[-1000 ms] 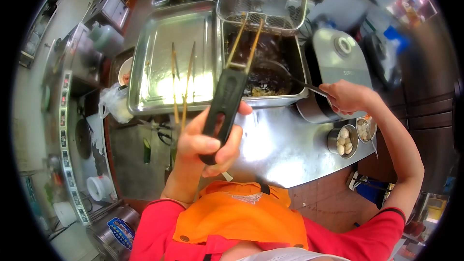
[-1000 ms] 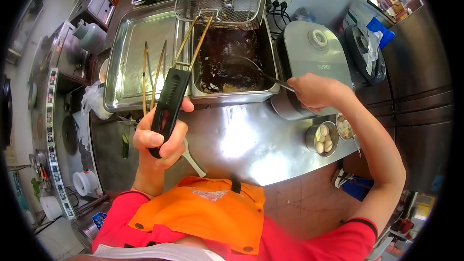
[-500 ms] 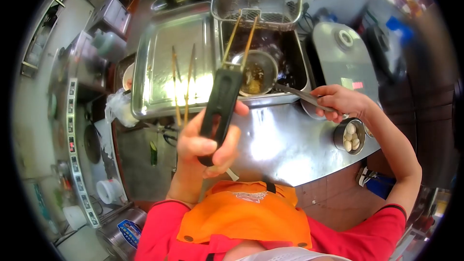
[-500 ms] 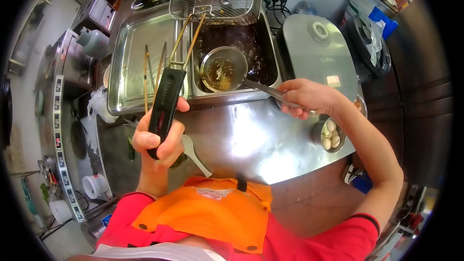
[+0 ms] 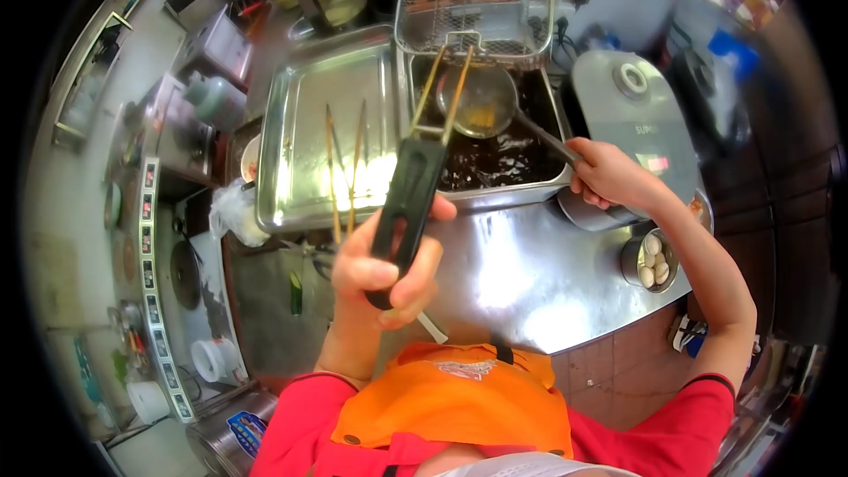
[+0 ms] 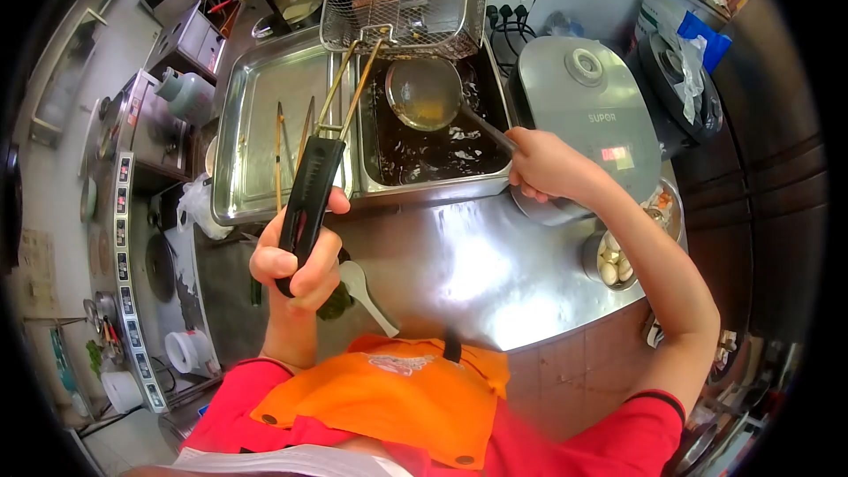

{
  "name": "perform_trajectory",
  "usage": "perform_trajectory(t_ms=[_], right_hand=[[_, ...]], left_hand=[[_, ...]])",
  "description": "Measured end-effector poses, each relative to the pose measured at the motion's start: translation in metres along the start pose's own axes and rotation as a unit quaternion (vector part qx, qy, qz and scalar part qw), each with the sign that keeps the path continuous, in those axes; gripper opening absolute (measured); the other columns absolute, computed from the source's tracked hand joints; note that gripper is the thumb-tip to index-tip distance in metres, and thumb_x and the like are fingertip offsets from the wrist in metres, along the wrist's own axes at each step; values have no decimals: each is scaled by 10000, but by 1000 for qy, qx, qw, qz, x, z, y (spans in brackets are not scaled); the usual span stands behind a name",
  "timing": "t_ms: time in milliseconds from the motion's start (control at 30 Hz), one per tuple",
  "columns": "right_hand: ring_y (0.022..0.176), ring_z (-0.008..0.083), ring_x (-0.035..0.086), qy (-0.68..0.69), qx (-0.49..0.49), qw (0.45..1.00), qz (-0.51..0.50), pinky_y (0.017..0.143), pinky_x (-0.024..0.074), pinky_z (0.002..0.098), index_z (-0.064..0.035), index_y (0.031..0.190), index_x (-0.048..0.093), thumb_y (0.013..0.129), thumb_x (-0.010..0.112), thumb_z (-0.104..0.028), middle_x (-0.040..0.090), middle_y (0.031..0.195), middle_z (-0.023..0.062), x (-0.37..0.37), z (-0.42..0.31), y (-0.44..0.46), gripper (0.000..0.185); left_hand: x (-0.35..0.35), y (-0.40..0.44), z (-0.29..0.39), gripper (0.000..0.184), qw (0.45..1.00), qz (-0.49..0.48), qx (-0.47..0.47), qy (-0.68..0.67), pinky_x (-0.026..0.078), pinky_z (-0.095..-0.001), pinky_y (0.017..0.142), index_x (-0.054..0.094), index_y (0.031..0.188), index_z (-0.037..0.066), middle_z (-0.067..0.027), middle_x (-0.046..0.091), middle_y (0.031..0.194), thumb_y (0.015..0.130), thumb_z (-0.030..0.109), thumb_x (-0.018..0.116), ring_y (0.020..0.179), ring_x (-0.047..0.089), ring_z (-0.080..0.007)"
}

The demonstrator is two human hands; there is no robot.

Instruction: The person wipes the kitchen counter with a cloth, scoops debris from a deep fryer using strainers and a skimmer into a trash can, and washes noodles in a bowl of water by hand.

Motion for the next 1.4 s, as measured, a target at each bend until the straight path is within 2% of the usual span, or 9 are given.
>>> perform_trajectory(t_ms=[233, 333, 433, 533, 633, 833, 1033, 1233, 1400], right_hand=[[511, 202, 562, -206, -75, 973, 72, 453, 477, 332, 65, 1081, 468, 879, 384, -23, 613, 746, 140, 6, 5, 65, 236], [511, 244, 585, -221, -84, 969, 76, 453, 479, 357, 59, 962, 451, 845, 430, -3, 618, 731, 178, 14, 3, 78, 134], [726, 403, 643, -239, -76, 966, 62, 596, 494, 454, 80, 923, 485, 790, 435, 49, 619, 760, 276, 16, -16, 69, 145], [706, 390, 646, -269, -88, 957, 60, 582, 494, 455, 73, 943, 496, 792, 439, 39, 619, 733, 265, 14, -18, 61, 165], [535, 273, 618, -288, -65, 955, 19, 470, 480, 377, 37, 1028, 483, 852, 438, -19, 606, 625, 153, 9, -7, 52, 190], [622, 328, 628, -332, -97, 938, 5, 590, 491, 427, -9, 1202, 503, 862, 455, -42, 626, 683, 177, 4, 8, 20, 345], [688, 326, 634, -392, -162, 905, -25, 664, 490, 421, -34, 1201, 528, 841, 496, -38, 643, 721, 160, -4, 11, 1, 362], [657, 260, 628, -286, -101, 947, -102, 599, 504, 373, -31, 1181, 542, 851, 480, -59, 644, 745, 132, -23, 3, -12, 337], [547, 89, 529, -135, 20, 983, -121, 456, 439, 246, -85, 1336, 463, 902, 441, -58, 598, 699, 3, -33, 9, -27, 435]], left_hand=[[-5, 7, 5, 652, 1000, -5, -3, 16, 353, -278, 325, 198, 1354, -119, -178, 510, 680, 793, -29, 518, 397, 461, -186], [-8, 5, 8, 655, 1000, 6, -4, 24, 349, -276, 325, 202, 1351, -123, -175, 508, 668, 788, -25, 522, 393, 455, -181], [-9, 3, 8, 654, 1000, 7, -4, 22, 347, -275, 325, 208, 1346, -127, -172, 507, 658, 785, -22, 525, 390, 450, -176], [-8, 4, 8, 650, 1000, 5, -7, 17, 346, -274, 325, 209, 1344, -129, -169, 507, 655, 786, -23, 525, 389, 449, -173], [-9, 4, 7, 651, 1000, 1, -10, 14, 349, -276, 329, 202, 1345, -128, -170, 508, 656, 790, -24, 526, 395, 454, -173], [-10, 4, 2, 663, 1000, -9, -13, 9, 357, -286, 340, 180, 1355, -121, -175, 511, 668, 798, -26, 528, 410, 460, -186], [-10, 6, -3, 666, 1000, -6, -16, 9, 357, -291, 337, 176, 1361, -116, -182, 514, 682, 801, -26, 527, 408, 460, -198], [-5, 5, -8, 682, 1000, 16, -17, 14, 377, -281, 390, 109, 1371, -123, -162, 501, 642, 813, -51, 495, 435, 446, -169], [-3, 6, -12, 670, 1000, 2, -14, 24, 359, -289, 332, 176, 1362, -115, -177, 511, 677, 800, -21, 528, 397, 455, -193]])
Point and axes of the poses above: each hand's wrist, its own y-axis towards the middle knuckle, its own x-axis out of the palm, z = x × y, the point moved 3 cm from there along y, towards the middle knuckle
